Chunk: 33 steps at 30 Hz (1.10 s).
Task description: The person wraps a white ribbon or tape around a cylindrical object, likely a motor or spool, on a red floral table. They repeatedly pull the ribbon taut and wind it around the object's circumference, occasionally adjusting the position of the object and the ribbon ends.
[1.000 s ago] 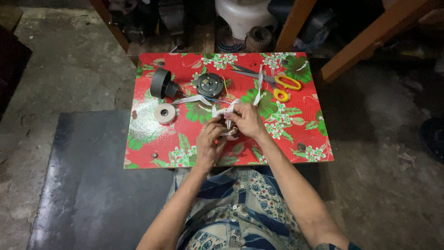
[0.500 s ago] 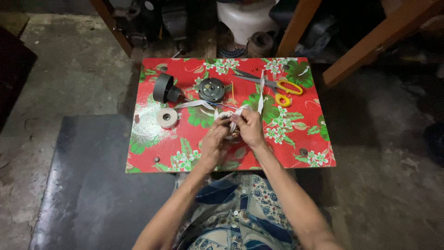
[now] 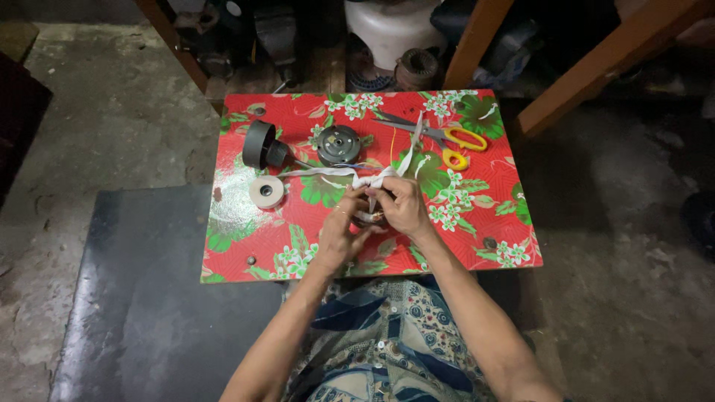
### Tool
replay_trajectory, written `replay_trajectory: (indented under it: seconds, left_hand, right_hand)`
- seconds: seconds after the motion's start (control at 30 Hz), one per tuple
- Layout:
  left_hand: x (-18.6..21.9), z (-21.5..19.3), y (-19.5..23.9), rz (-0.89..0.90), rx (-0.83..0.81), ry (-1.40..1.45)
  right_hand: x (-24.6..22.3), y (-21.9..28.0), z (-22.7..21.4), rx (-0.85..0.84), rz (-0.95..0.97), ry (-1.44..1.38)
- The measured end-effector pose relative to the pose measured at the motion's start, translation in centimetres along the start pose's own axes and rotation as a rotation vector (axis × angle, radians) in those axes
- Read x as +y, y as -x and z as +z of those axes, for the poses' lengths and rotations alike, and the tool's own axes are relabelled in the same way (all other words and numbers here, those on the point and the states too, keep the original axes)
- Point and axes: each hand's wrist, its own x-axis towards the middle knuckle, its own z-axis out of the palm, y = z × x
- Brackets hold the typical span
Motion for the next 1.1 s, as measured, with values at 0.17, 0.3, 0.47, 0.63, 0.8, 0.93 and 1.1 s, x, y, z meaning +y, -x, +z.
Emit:
replay_trajectory:
  seconds: [0.17, 0.3, 0.47, 0.63, 0.8, 0.93, 1.1]
  left_hand:
    - [-0.5, 1.5, 0.3, 0.017, 0.114, -0.041]
    - [-0.8, 2.6, 0.7, -0.076, 0.197, -0.054]
    - [-0.8, 2.6, 0.7, -0.108, 0.189, -0.021]
    - [-0.6, 2.4, 0.6, -0.121, 0.169, -0.020]
    - [-0.8, 2.5, 0.3, -0.092, 0.169, -0.028]
    - [-0.8, 2.7, 0.2, -0.078, 0.169, -0.003]
    - [-0.6, 2.8, 0.1, -0.083, 0.169, -0.013]
  right_hand:
    - [1.9, 0.7, 0.8, 0.030, 0.229, -0.149]
    - [2.8, 0.7, 1.6, 0.080, 0.271, -0.098]
    - [2.5, 0.2, 1.9, 0.126, 0.289, -0.056]
    - [1.9, -0.2, 2.2, 0.171, 0.385, -0.039]
    - [2.6, 0.0, 2.6, 0.221, 0.315, -0.083]
    - [3.0, 0.0, 2.9, 0.259, 0.328, -0.016]
    - [2.9, 0.0, 2.9, 0.270, 0.340, -0.096]
